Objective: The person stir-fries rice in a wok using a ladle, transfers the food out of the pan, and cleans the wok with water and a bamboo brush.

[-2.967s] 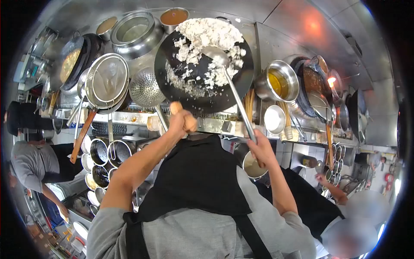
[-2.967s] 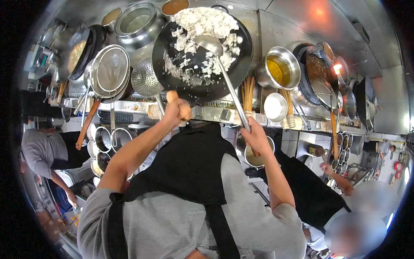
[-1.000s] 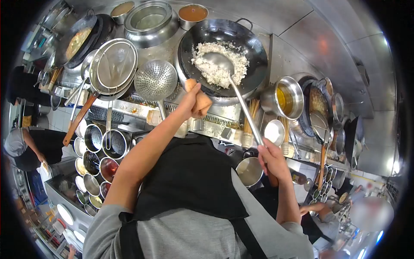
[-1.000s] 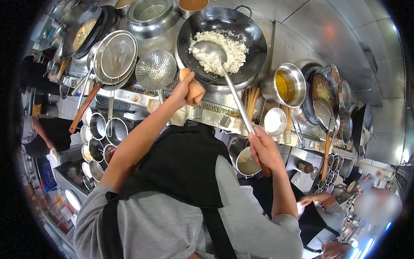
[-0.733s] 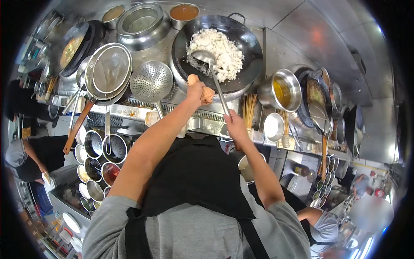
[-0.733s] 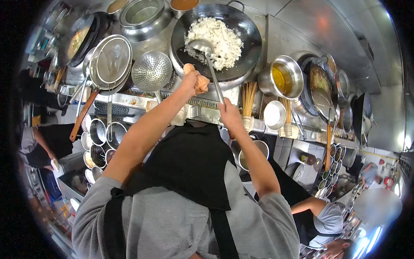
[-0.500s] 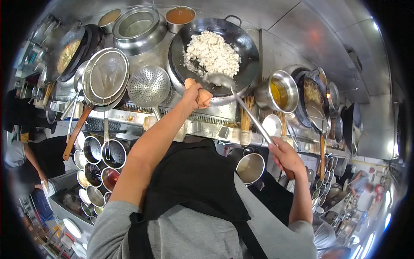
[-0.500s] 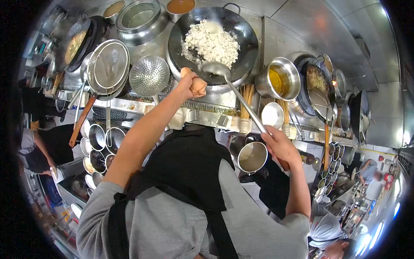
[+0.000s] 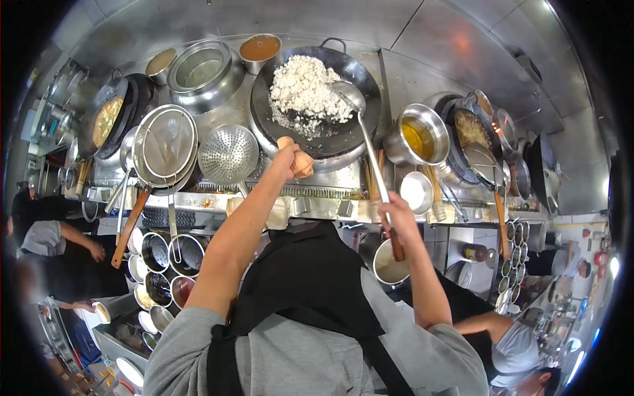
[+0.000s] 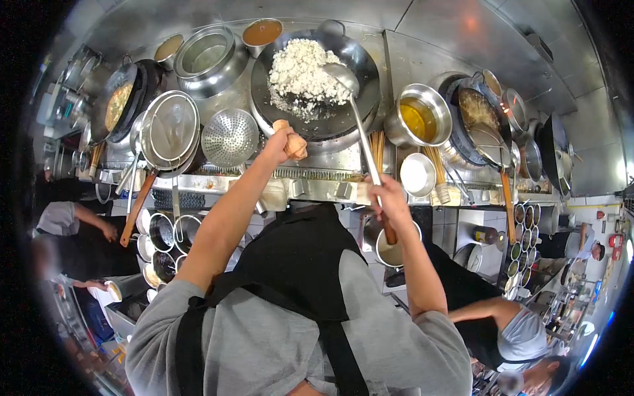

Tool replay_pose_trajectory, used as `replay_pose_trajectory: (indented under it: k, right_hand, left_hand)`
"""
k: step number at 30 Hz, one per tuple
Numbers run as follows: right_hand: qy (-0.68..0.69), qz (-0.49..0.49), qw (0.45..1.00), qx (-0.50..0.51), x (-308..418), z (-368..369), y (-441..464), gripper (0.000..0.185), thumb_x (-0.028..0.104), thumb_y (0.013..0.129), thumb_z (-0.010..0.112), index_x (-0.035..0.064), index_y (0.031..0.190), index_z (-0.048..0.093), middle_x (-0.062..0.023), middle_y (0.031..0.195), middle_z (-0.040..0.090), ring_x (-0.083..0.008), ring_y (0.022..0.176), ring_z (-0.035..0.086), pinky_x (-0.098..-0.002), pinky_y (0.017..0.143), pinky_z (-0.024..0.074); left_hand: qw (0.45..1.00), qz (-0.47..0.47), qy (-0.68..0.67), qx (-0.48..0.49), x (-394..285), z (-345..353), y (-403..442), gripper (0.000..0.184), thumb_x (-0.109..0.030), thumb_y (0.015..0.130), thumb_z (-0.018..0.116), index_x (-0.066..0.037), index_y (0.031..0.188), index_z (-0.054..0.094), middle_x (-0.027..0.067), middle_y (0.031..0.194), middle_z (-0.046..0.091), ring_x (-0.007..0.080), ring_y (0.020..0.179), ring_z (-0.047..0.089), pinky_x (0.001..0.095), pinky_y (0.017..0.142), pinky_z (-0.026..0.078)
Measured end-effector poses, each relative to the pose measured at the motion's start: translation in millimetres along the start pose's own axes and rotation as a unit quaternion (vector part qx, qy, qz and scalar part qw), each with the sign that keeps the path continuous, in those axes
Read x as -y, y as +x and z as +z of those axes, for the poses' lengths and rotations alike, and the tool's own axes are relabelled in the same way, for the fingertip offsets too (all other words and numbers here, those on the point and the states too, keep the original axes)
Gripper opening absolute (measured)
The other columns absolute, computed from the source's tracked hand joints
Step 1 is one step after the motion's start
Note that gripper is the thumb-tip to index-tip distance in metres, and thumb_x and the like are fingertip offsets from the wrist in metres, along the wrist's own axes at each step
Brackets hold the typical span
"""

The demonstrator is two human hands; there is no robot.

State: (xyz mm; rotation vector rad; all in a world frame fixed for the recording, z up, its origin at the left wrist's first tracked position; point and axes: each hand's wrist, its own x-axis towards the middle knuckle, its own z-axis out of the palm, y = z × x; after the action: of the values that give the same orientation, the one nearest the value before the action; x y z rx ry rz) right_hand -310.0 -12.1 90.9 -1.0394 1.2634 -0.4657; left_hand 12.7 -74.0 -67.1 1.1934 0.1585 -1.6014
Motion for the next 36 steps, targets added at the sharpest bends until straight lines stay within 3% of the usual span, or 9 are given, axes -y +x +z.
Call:
replay_pose_trajectory:
  k: [5,8,11,14,16,18,21,30,36]
  right_hand:
    - [0.044,0.015,0.999,0.021,14,4,-13,0.041,0.038,0.102,0.041,0.0074,0.129,0.048,0.0007,0.062,0.043,-0.0071,0.04,0.037,-0.0241,0.032,0.0345]
    - [0.075,0.043,0.995,0.04,15,-10,-14,0.043,0.041,0.102,0.038,0.01,0.13,0.048,0.001,0.061,0.043,-0.0074,0.039,0.036,-0.0245,0.032,0.0341]
    - [0.063,0.021,0.997,0.03,1,-13,0,0.042,0.04,0.103,0.037,0.0107,0.13,0.048,0.0015,0.06,0.042,-0.0074,0.039,0.035,-0.0244,0.032,0.0336]
    - [0.14,0.084,0.984,0.066,-12,1,21,0.039,0.039,0.102,0.039,0.0112,0.128,0.048,0.0044,0.058,0.037,-0.0065,0.038,0.033,-0.0244,0.032,0.032]
    - [0.353,0.118,0.896,0.244,-14,13,28,0.04,0.038,0.103,0.039,0.0111,0.132,0.046,0.0058,0.057,0.034,-0.0054,0.037,0.033,-0.0228,0.031,0.0311]
    - [0.523,0.166,0.759,0.349,-22,37,32,0.041,0.033,0.104,0.037,0.0066,0.136,0.042,0.0045,0.058,0.036,-0.0044,0.037,0.033,-0.0205,0.03,0.0324]
    - [0.61,0.225,0.652,0.391,-42,65,33,0.043,0.031,0.104,0.039,0.0019,0.134,0.041,0.0025,0.059,0.036,-0.0039,0.037,0.034,-0.0198,0.031,0.0331]
    - [0.38,0.208,0.855,0.285,-37,70,19,0.025,0.02,0.099,0.049,0.0065,0.12,0.049,0.0058,0.06,0.035,-0.0025,0.039,0.032,-0.0199,0.032,0.0291]
    - [0.296,0.201,0.897,0.259,-7,89,9,0.012,0.008,0.092,0.053,0.0089,0.104,0.05,0.0059,0.059,0.036,-0.0028,0.037,0.032,-0.0211,0.032,0.0293]
  left_hand:
    - [0.995,0.072,0.056,-0.027,-11,-21,-53,0.013,-0.013,0.087,0.058,-0.004,0.094,0.053,0.0113,0.078,0.061,0.0277,0.064,0.063,0.044,0.057,0.056]
    - [0.983,0.128,0.122,-0.054,-21,-41,-82,0.017,-0.013,0.083,0.058,-0.002,0.095,0.054,0.0105,0.076,0.059,0.0252,0.061,0.061,0.0418,0.053,0.054]
    - [0.868,0.349,0.318,-0.155,-7,-51,-114,0.051,-0.017,0.07,0.064,0.006,0.113,0.049,0.0174,0.094,0.063,0.0292,0.086,0.063,0.0374,0.079,0.05]
    - [0.829,0.368,0.364,-0.212,23,-66,-130,0.063,-0.019,0.069,0.066,0.0,0.125,0.044,0.0175,0.102,0.062,0.029,0.09,0.062,0.0383,0.083,0.049]
    - [0.87,0.329,0.332,-0.158,15,-58,-134,0.07,-0.008,0.07,0.063,0.002,0.135,0.037,0.0132,0.1,0.06,0.0224,0.084,0.061,0.0348,0.075,0.052]
    - [0.928,0.289,0.206,-0.115,6,-53,-115,0.037,-0.007,0.076,0.06,-0.003,0.111,0.049,0.0072,0.082,0.055,0.0199,0.068,0.057,0.0394,0.058,0.052]
    - [0.983,0.084,0.141,-0.079,-4,-41,-134,0.016,-0.013,0.079,0.059,-0.005,0.09,0.053,0.007,0.076,0.054,0.0229,0.064,0.059,0.0395,0.057,0.054]
    - [0.999,-0.05,-0.015,-0.014,29,-61,-131,0.018,-0.015,0.082,0.063,-0.003,0.095,0.056,0.0118,0.085,0.064,0.0254,0.072,0.064,0.0415,0.062,0.056]
    - [0.994,-0.108,-0.011,0.03,23,-64,-125,0.02,-0.013,0.08,0.06,-0.003,0.096,0.054,0.0128,0.083,0.063,0.0268,0.072,0.063,0.0429,0.063,0.055]
